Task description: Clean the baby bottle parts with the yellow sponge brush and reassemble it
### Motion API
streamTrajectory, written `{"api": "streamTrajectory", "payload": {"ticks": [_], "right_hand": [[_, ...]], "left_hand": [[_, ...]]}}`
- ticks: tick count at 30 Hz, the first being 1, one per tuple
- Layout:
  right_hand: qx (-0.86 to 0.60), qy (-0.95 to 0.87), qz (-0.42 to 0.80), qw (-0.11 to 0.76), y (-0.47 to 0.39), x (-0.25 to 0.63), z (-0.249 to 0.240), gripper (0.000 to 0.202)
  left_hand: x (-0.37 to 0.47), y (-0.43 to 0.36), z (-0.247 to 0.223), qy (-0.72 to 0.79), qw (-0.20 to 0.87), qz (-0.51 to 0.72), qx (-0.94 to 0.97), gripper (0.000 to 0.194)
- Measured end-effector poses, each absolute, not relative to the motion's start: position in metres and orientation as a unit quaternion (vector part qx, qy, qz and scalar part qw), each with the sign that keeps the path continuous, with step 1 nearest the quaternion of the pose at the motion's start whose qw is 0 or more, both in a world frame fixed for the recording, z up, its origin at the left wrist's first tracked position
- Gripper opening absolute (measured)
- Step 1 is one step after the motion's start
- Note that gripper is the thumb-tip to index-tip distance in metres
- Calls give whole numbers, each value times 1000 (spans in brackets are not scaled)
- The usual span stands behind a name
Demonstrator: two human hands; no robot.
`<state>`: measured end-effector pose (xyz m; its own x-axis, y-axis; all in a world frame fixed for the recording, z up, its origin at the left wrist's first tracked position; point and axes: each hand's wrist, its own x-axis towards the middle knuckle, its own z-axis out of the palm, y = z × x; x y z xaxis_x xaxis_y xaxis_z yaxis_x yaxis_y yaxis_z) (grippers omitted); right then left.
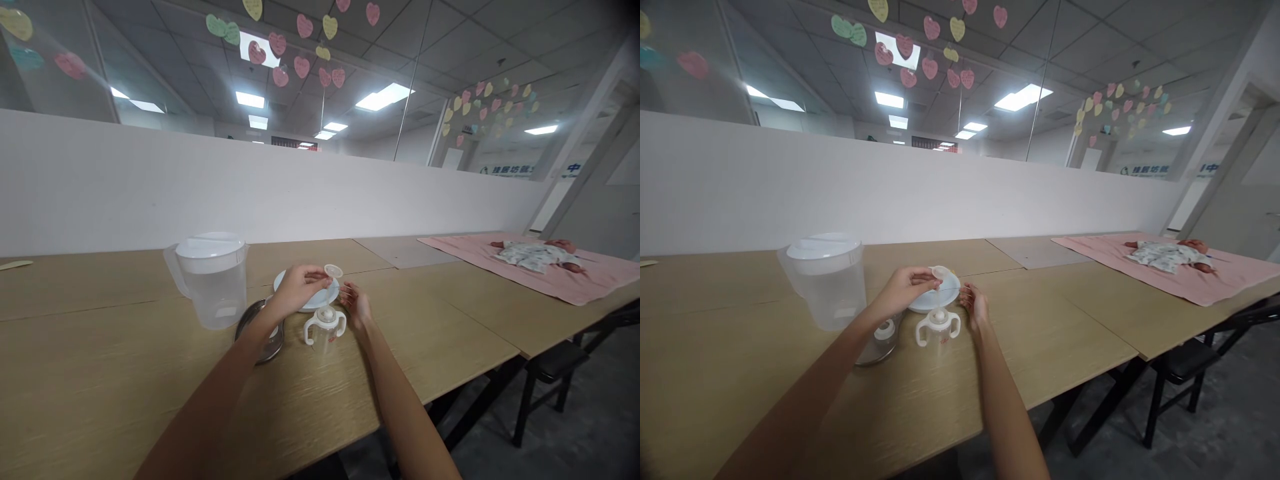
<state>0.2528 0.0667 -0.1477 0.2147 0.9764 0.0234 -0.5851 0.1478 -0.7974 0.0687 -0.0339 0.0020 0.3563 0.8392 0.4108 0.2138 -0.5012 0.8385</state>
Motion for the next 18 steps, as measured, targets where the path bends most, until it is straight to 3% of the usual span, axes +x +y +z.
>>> {"api": "streamTrajectory", "payload": {"ticks": [8,14,18], "right_hand": [[-340,-299,552,700,60,249,-141,16],[-350,-306,545,697,59,249,-140,16],[-372,-314,517,704,60,247,-141,20]], "left_hand": [[62,-39,-5,385,228,238,862,16],[48,-37,0,419,168,200,870,19],[19,-20,-6,541,99,175,816,9]]}}
